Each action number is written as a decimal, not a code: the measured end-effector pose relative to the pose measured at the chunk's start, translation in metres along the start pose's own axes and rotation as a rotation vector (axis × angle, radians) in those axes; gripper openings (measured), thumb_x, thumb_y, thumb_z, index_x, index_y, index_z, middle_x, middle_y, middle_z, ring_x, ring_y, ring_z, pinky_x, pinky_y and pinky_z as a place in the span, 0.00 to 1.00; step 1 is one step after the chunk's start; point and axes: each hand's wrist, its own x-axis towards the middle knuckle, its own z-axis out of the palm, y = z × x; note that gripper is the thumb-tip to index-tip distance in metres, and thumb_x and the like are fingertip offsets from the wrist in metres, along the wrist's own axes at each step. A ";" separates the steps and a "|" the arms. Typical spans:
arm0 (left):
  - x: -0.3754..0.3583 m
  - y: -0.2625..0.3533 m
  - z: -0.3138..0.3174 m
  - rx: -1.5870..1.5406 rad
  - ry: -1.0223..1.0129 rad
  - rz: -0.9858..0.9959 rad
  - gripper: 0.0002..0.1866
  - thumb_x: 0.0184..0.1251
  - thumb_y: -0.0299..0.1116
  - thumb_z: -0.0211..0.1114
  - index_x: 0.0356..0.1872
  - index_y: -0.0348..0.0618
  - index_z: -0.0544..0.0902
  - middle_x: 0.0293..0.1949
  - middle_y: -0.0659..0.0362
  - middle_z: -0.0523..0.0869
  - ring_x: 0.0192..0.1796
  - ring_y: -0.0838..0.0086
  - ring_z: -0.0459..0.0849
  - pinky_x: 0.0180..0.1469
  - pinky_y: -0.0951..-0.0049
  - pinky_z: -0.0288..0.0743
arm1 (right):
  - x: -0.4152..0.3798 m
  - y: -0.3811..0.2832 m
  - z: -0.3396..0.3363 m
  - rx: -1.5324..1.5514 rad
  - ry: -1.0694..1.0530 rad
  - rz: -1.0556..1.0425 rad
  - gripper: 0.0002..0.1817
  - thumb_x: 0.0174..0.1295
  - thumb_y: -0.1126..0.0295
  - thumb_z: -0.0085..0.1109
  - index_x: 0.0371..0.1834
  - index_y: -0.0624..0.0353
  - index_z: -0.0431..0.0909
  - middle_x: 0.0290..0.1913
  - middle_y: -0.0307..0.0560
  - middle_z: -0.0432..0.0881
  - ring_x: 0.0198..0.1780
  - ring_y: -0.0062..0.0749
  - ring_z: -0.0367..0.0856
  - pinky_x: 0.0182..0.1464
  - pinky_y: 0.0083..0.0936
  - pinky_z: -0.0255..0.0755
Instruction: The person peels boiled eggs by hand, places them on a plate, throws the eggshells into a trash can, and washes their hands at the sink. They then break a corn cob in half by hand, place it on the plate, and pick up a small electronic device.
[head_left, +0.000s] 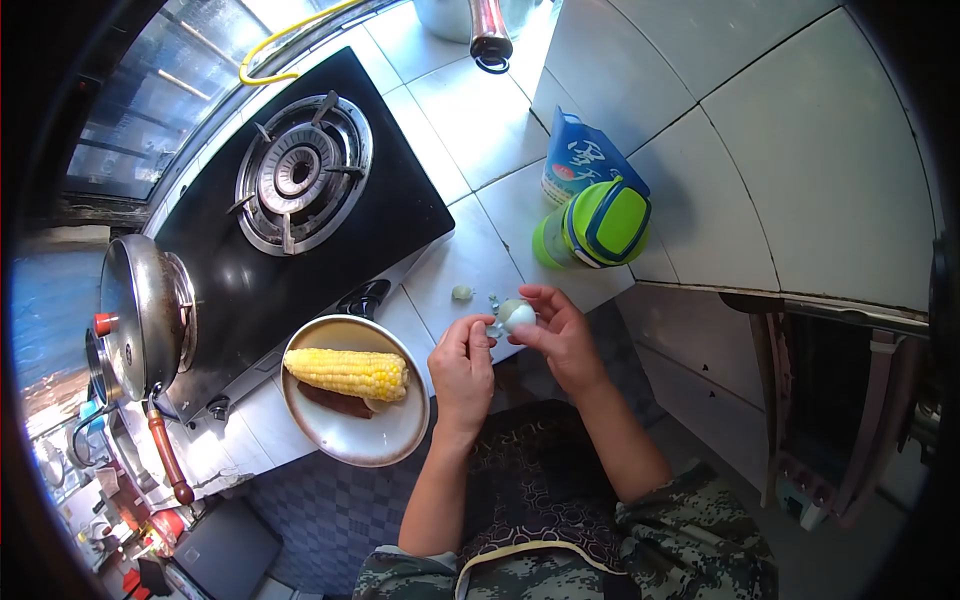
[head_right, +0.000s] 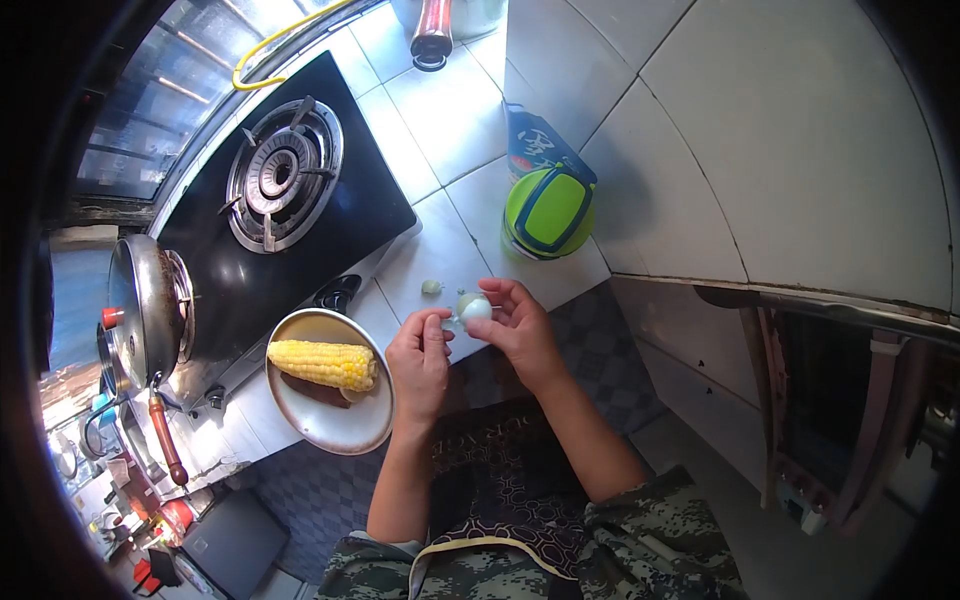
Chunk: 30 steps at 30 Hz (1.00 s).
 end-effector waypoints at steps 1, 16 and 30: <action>0.000 -0.001 -0.001 0.000 -0.001 -0.002 0.09 0.72 0.29 0.56 0.40 0.35 0.82 0.32 0.52 0.84 0.30 0.68 0.83 0.34 0.69 0.75 | 0.001 0.000 -0.003 0.000 0.001 0.002 0.24 0.56 0.78 0.66 0.57 0.63 0.71 0.49 0.43 0.78 0.48 0.27 0.80 0.49 0.27 0.80; 0.008 -0.012 0.009 0.314 -0.069 0.307 0.21 0.69 0.34 0.61 0.61 0.37 0.75 0.38 0.50 0.80 0.32 0.62 0.81 0.35 0.64 0.76 | -0.002 0.002 0.005 0.115 -0.027 0.104 0.16 0.69 0.69 0.55 0.57 0.63 0.71 0.51 0.46 0.80 0.51 0.27 0.81 0.53 0.29 0.78; 0.005 -0.020 0.009 0.567 -0.059 0.514 0.22 0.60 0.24 0.61 0.58 0.32 0.75 0.37 0.48 0.81 0.39 0.57 0.82 0.43 0.61 0.78 | 0.004 0.013 0.012 -0.047 0.176 0.079 0.14 0.60 0.70 0.67 0.44 0.64 0.75 0.37 0.41 0.81 0.36 0.19 0.80 0.37 0.19 0.80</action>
